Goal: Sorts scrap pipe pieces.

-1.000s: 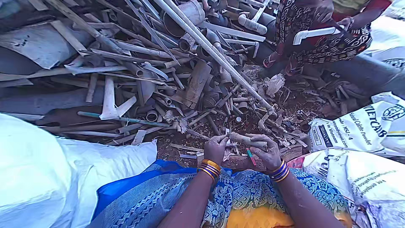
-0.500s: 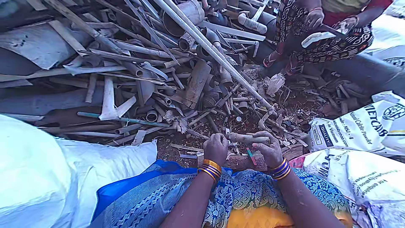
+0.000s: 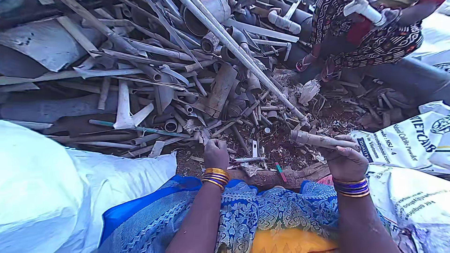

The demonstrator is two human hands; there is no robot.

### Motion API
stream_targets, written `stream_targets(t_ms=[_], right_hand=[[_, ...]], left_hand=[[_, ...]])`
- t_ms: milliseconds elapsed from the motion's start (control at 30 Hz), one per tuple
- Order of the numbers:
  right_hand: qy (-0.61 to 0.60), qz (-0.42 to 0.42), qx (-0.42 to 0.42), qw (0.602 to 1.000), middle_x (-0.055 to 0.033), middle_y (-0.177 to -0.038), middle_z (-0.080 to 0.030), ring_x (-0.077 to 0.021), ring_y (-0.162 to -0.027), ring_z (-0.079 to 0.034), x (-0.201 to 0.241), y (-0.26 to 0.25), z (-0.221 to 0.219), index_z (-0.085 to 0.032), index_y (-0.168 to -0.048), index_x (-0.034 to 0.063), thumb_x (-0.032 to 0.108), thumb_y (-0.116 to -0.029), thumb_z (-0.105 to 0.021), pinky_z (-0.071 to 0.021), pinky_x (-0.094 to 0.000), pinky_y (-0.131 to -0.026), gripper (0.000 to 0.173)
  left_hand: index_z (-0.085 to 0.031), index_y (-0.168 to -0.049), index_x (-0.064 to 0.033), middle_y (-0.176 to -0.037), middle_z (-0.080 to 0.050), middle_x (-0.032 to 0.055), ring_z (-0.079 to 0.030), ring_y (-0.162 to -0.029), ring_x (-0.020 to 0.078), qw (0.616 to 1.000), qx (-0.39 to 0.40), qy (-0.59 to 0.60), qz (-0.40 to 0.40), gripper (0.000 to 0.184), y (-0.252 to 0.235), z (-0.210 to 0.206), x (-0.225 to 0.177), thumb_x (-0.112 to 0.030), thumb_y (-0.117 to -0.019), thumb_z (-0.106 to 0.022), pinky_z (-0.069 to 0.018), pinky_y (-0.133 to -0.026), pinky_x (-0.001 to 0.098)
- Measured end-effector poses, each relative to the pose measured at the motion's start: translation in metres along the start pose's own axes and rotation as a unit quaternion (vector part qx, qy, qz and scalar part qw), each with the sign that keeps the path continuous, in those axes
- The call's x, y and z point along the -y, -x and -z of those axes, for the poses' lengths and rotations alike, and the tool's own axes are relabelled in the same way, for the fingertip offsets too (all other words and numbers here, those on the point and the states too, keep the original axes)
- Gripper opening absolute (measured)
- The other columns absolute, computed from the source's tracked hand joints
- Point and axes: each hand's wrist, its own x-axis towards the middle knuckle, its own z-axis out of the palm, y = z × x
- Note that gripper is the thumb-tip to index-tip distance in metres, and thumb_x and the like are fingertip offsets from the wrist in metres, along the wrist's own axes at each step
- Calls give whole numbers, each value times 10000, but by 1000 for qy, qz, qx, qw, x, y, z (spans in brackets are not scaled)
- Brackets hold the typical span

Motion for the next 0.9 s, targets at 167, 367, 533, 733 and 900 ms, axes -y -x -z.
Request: stream_targets(t_ms=[167, 367, 533, 733, 900], right_hand=[[-17, -81, -115, 990, -86, -796, -756, -201, -717, -750, 3, -8, -5, -643, -854, 126, 75, -920, -343, -628, -341, -648, 311], [-1, -183, -178, 967, -121, -776, -735, -225, -658, -734, -16, -12, -19, -586, -912, 63, 109, -1049, -320, -620, -343, -597, 303], [403, 131, 21, 906, -84, -978, -752, -43, -890, -715, -41, 9, -25, -685, -1082, -88, 92, -797, -768, -584, -199, -829, 347], [565, 298, 141, 756, -156, -1048, -779, -305, -982, -749, -63, 23, -33, -796, -1044, 31, 159, -822, -726, -598, -417, -842, 266], [585, 236, 148, 762, -168, -1079, -769, -346, -974, -743, -59, 26, -38, -793, -1109, 44, 121, -802, -746, -596, -488, -835, 321]], left_hand=[[-634, -1313, -14, -1338, -638, 207, -608, -1261, 350, 983, 130, -117, -63, 324, 7, -22, 1, -187, -1077, -495, -440, -1073, 540], [-664, -1310, -30, -1589, -430, 178, -369, -1498, 327, 953, 217, -159, -137, 388, 10, -34, 0, -305, -1043, -605, -126, -1248, 586], [-578, -1431, -47, -1583, -428, 206, -366, -1498, 364, 963, 174, -131, -161, 432, 10, -37, 3, -172, -1019, -621, -106, -1238, 633], [-611, -1397, -41, -1495, -535, 193, -452, -1438, 358, 961, 169, -131, -174, 423, 11, -41, 10, -187, -1003, -661, -124, -1224, 650], [-717, -1203, -9, -1446, -570, 208, -462, -1424, 359, 963, 155, -112, -191, 298, 11, -39, 14, -231, -1025, -630, -127, -1217, 651]])
